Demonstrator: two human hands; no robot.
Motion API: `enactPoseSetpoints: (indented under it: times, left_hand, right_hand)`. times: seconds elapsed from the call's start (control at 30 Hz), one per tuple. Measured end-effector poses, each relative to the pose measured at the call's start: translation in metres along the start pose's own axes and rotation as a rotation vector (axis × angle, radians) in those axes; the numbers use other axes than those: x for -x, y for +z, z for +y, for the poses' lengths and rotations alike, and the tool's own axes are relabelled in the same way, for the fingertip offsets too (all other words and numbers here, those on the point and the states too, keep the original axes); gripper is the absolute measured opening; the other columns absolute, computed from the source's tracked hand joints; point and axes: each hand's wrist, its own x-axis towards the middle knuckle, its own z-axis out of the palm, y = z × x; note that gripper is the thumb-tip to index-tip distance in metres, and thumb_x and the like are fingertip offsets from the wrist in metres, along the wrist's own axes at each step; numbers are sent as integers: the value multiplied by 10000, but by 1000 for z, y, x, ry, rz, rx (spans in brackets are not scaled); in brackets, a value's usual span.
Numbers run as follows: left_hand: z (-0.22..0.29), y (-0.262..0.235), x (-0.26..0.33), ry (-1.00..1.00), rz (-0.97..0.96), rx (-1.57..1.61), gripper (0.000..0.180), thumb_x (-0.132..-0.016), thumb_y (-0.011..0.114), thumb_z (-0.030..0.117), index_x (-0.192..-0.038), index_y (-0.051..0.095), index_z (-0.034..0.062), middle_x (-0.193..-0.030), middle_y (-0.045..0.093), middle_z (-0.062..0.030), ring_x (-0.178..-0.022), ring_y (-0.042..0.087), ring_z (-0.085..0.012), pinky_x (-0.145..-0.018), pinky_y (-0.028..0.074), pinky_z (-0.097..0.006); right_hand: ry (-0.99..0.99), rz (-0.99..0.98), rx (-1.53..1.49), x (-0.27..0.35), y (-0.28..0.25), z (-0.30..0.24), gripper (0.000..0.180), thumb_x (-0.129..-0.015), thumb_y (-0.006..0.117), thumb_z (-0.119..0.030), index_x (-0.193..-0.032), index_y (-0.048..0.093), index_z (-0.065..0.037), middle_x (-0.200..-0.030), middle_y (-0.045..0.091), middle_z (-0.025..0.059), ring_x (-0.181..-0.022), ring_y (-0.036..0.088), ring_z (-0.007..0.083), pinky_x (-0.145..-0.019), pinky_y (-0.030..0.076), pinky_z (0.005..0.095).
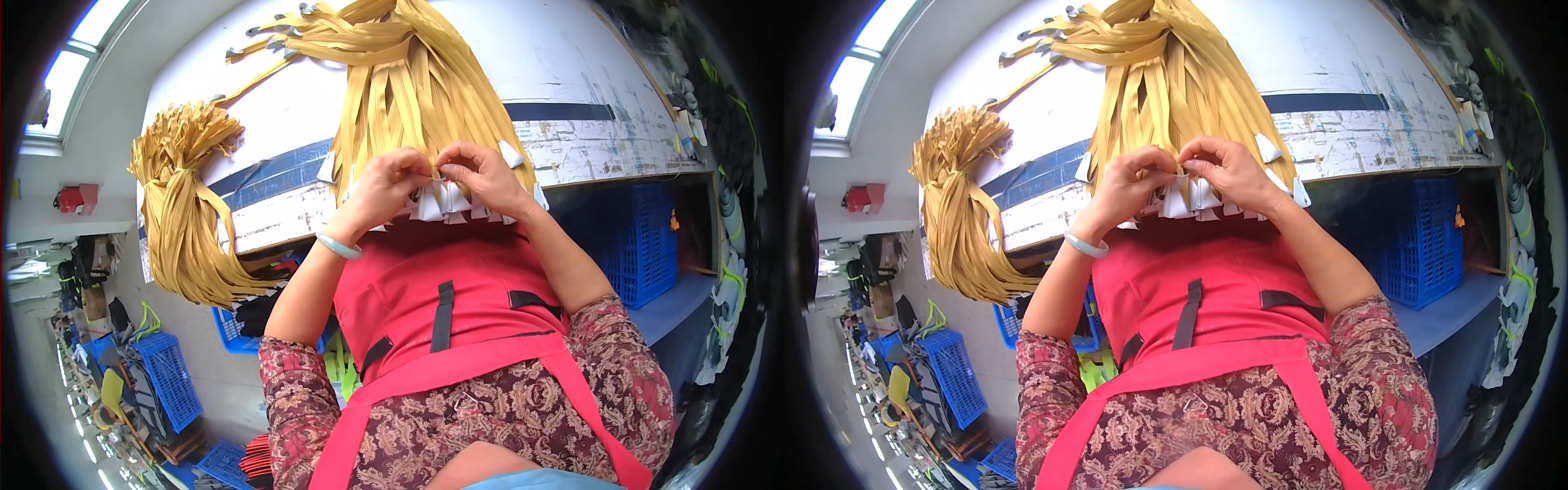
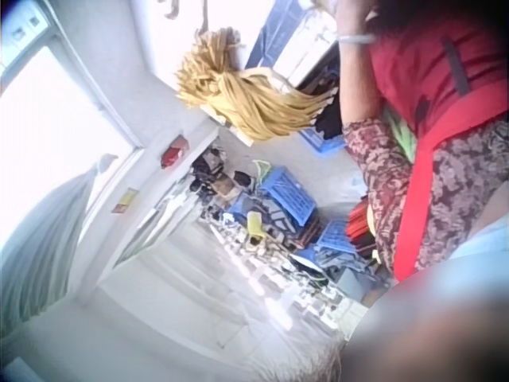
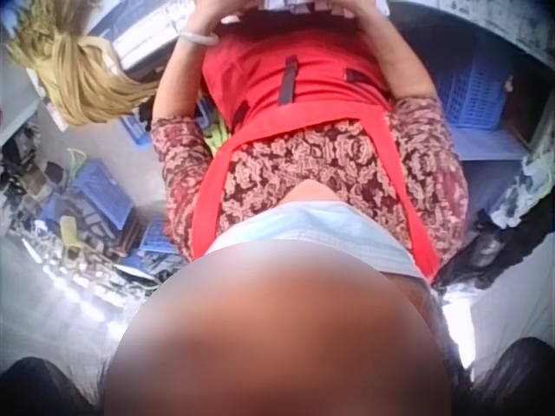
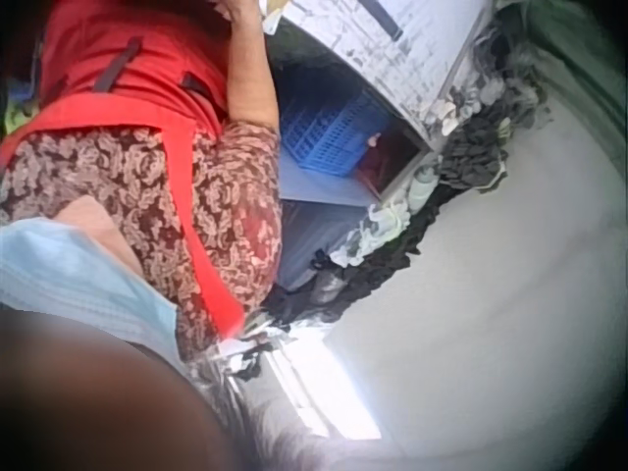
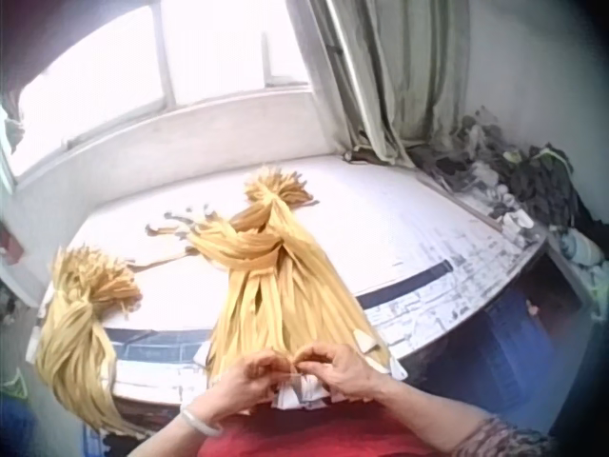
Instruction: Manually attaching sliders or small components to yellow zipper tapes at a workshop table.
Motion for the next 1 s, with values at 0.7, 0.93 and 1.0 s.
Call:
enactPoseSetpoints:
  times: [0.7,0.93,1.0]
  left_hand:
    - [5,-36,1,46,97,541,151,-792,767,-18,-919,695,22,-988,656,-4,-978,583,-105,-907,456,-268]
    - [14,-35,-4,37,359,645,77,-837,740,-17,-880,691,24,-788,687,-32,-698,623,-80,-663,524,-212]
    - [21,-31,-5,45,427,582,73,-843,739,-6,-869,677,22,-773,686,-34,-689,620,-77,-648,524,-218]
  right_hand:
    - [-296,-289,-162,-47,-3,-43,107,-861,699,14,-939,633,-16,-991,578,22,-909,580,106,-810,483,256]
    - [-162,-211,-203,-55,1,-56,75,-910,681,-33,-949,628,2,-878,633,17,-784,605,79,-721,499,220]
    - [-184,-108,-184,-53,10,-55,82,-915,680,-47,-942,626,8,-871,642,22,-754,607,74,-695,504,218]
